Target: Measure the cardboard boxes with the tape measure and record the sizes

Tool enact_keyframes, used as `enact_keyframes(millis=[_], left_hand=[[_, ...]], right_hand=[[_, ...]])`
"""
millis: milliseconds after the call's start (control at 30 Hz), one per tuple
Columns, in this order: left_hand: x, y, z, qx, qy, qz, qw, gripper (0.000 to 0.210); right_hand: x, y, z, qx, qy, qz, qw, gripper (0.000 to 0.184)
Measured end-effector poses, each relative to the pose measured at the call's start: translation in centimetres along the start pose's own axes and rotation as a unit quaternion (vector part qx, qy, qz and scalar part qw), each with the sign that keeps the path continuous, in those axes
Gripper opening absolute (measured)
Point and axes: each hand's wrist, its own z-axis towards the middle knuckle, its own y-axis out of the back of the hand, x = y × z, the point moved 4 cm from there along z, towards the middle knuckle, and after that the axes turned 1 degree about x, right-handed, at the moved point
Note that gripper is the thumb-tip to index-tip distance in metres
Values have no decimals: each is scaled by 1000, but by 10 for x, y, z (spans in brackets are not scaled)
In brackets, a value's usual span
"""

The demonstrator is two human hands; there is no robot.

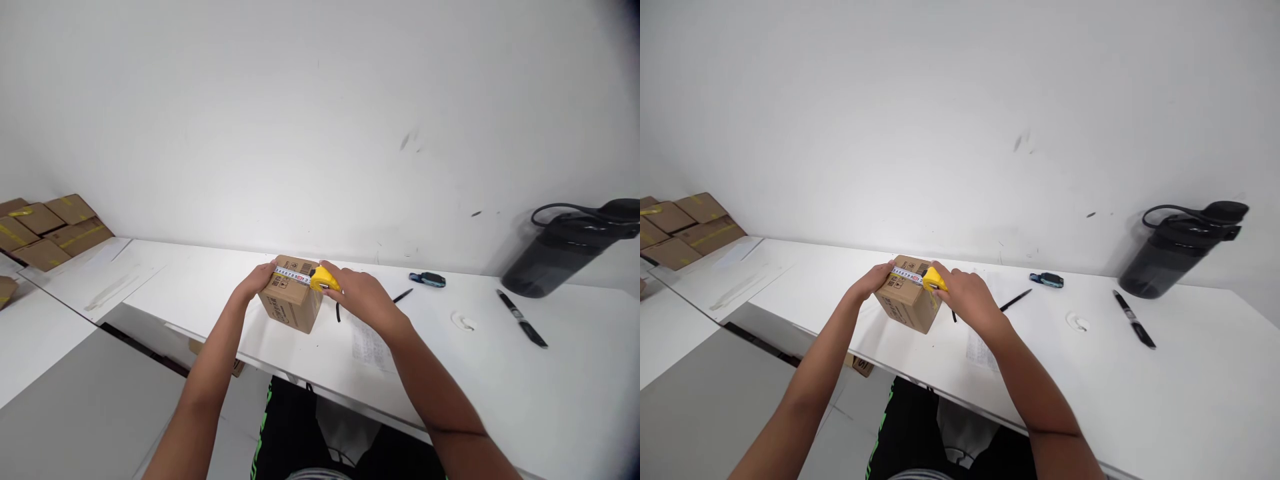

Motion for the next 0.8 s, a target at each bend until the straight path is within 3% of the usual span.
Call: enact_keyframes(millis=[167, 367, 800], left_hand=[[2, -1, 0, -26, -15, -9, 1000, 54], [6, 6, 4, -149, -41, 70, 985, 43], [12, 9, 6, -183, -51, 102, 976, 47]], right_hand=[[1, 0, -2, 4, 0, 0, 1000, 54], [5, 6, -5, 11, 18, -17, 1000, 55], [12, 11, -9, 3, 45, -29, 999, 57]])
